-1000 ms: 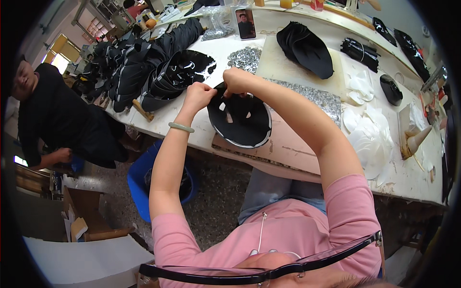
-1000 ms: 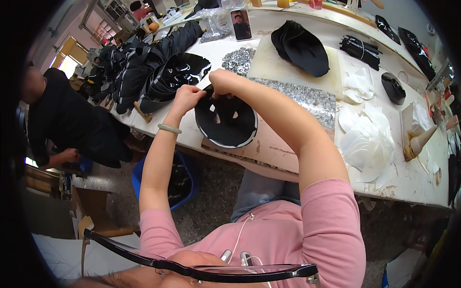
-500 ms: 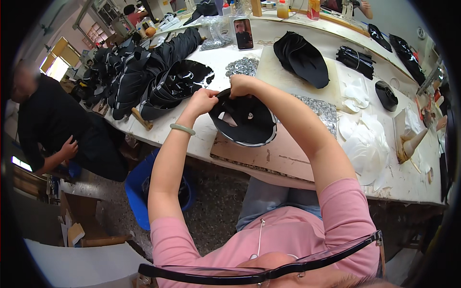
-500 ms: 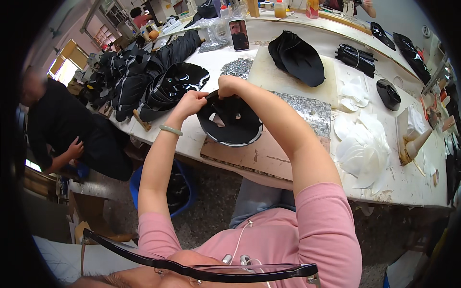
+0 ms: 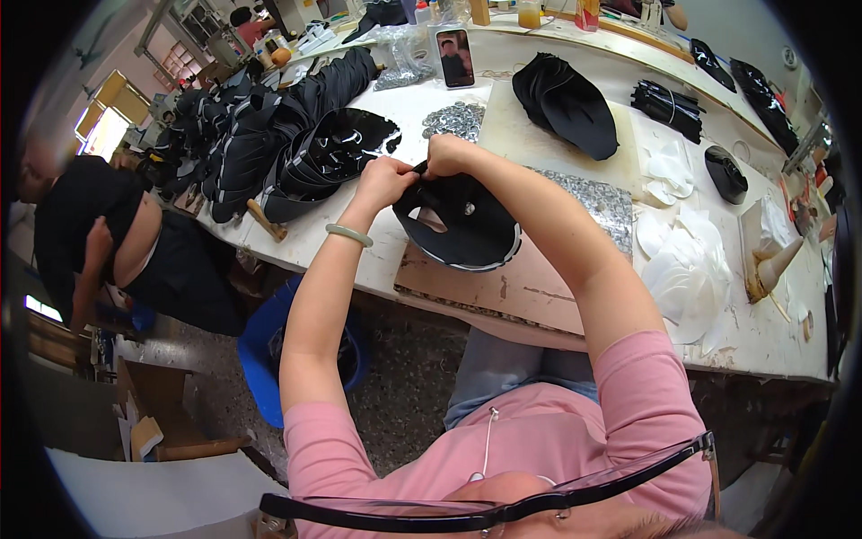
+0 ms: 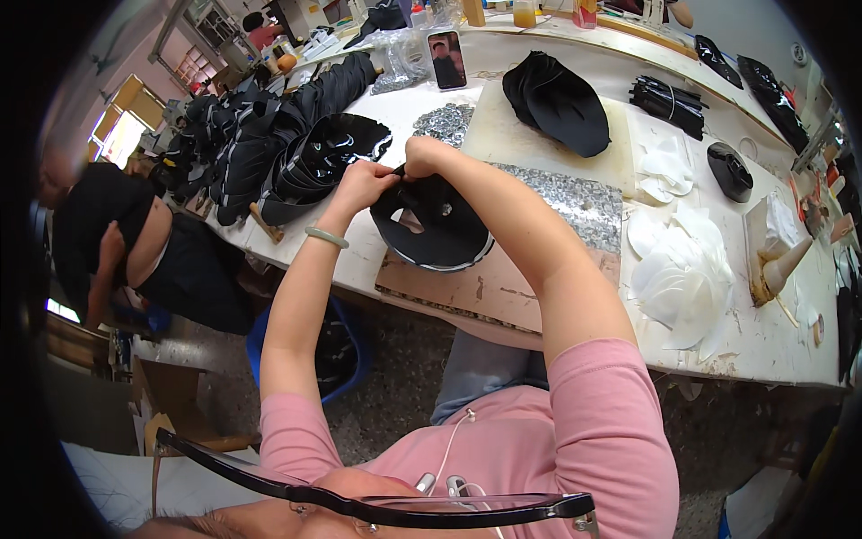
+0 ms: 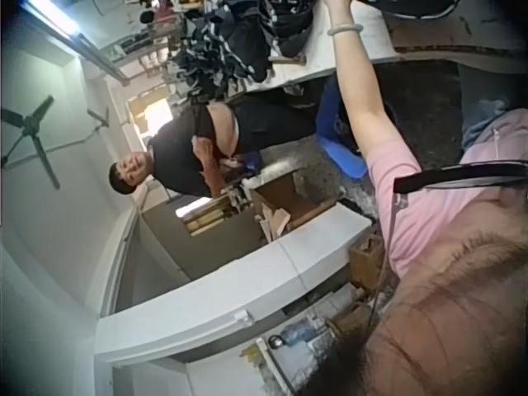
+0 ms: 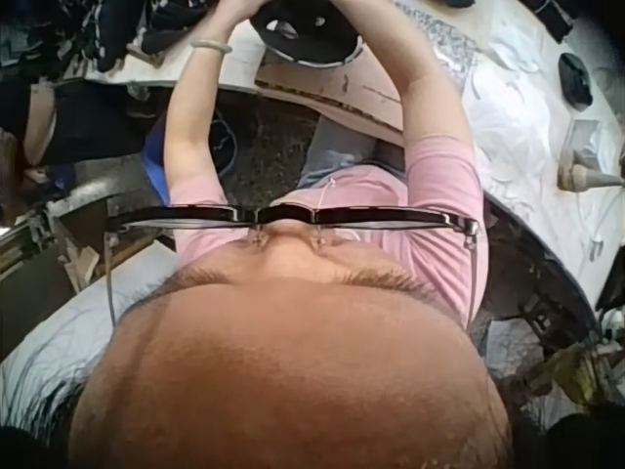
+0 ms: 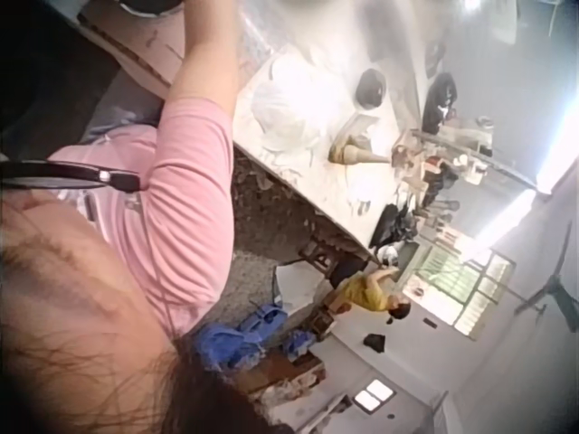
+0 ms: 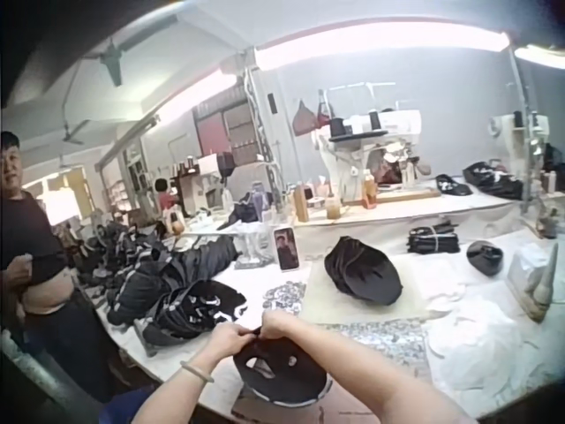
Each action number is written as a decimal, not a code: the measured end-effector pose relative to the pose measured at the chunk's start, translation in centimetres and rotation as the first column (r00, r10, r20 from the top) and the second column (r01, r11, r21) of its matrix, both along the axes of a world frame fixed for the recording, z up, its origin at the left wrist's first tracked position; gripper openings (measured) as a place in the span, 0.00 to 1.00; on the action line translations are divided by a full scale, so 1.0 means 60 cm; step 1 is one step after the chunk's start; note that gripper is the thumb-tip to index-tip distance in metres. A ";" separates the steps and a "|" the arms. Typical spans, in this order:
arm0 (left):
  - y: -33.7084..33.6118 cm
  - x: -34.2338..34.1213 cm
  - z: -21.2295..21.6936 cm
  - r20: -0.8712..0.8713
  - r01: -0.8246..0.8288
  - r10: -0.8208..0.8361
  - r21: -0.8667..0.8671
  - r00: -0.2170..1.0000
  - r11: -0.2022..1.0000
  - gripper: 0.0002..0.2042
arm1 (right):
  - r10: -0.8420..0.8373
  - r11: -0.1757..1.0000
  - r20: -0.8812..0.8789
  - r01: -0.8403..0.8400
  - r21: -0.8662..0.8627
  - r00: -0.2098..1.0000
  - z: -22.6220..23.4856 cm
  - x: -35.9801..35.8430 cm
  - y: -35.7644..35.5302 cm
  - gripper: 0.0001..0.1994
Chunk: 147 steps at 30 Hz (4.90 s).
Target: The person aligns and attaches a white lining piece onto a black cap component by hand. The person then positions a black fabric piece over the component, pressing, folding, and smoothing it into place.
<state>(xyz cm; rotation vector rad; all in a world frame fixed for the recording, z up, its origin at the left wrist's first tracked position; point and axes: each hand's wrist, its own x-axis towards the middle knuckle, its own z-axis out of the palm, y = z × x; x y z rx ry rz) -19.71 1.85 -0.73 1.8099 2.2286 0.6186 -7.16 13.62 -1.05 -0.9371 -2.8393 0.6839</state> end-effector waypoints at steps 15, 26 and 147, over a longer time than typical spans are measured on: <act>0.037 0.012 -0.009 -0.189 -0.077 0.077 0.004 0.979 0.997 0.12 | -0.050 0.998 -0.075 0.052 0.030 0.996 0.024 0.050 -0.010 0.21; 0.032 0.026 0.021 -0.111 0.027 -0.040 -0.117 0.993 0.993 0.10 | -0.215 0.976 -0.055 0.213 -0.032 0.975 0.026 0.059 -0.006 0.14; -0.065 0.170 0.007 0.802 0.263 0.132 -0.339 0.582 0.903 0.22 | 0.351 0.923 0.020 -0.350 0.162 0.936 -0.005 0.221 -0.091 0.11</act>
